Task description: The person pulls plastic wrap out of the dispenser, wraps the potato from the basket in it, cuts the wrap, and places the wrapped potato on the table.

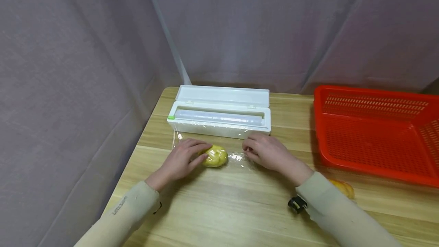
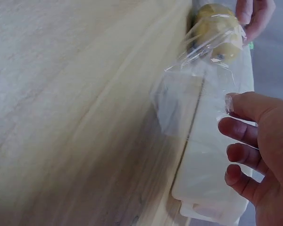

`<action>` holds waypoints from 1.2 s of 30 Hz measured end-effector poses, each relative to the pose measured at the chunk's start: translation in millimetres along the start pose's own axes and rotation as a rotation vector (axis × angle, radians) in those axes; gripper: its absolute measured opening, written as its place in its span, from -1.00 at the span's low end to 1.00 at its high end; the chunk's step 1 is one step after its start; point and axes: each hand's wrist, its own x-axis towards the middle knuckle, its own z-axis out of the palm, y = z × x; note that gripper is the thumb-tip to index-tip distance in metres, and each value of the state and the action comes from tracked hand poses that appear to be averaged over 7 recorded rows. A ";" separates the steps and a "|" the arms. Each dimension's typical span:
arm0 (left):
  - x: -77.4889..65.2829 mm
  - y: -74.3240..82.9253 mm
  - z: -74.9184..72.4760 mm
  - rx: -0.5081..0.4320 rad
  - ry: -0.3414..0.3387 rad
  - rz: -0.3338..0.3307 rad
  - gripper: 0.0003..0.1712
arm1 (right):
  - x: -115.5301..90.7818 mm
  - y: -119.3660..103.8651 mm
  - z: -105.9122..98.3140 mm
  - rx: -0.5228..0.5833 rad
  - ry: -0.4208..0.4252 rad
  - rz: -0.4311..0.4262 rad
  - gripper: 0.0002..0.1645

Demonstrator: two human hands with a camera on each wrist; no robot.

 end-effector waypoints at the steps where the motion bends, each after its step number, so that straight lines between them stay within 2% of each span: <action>1: 0.4 -0.1 0.0 -0.003 0.001 -0.002 -0.62 | 0.0 -0.3 -0.9 0.019 0.006 0.011 -0.90; 9: 3.5 -1.9 -1.4 -0.027 -0.016 -0.013 -0.63 | 1.2 1.4 -16.9 0.200 0.004 0.117 -0.92; 13: 4.9 -3.6 -2.4 -0.028 -0.022 -0.008 -0.64 | 0.4 -1.8 -27.0 0.211 0.028 0.142 -0.90; 15: 5.3 -4.2 -3.1 -0.029 -0.024 -0.005 -0.64 | 0.7 -9.1 -31.7 0.169 0.063 0.118 -0.89; 18: 5.5 -4.9 -4.8 -0.035 -0.023 -0.001 -0.64 | 3.7 -28.7 -33.6 0.073 0.117 0.006 -0.85; 21: 5.5 -5.5 -6.7 -0.048 -0.023 -0.003 -0.64 | 7.5 -49.9 -24.7 -0.021 0.111 -0.140 -0.77; 24: 5.7 -6.2 -7.7 -0.068 -0.038 -0.014 -0.64 | 9.8 -62.0 -8.6 -0.081 0.043 -0.207 -0.63; 29: 7.6 -6.4 -7.1 -0.103 -0.075 -0.033 -0.64 | 9.8 -59.8 13.8 -0.092 -0.023 -0.146 -0.42; 36: 10.6 -7.8 -6.3 -0.154 -0.104 -0.086 -0.61 | 9.8 -50.6 26.5 -0.007 -0.039 -0.070 -0.33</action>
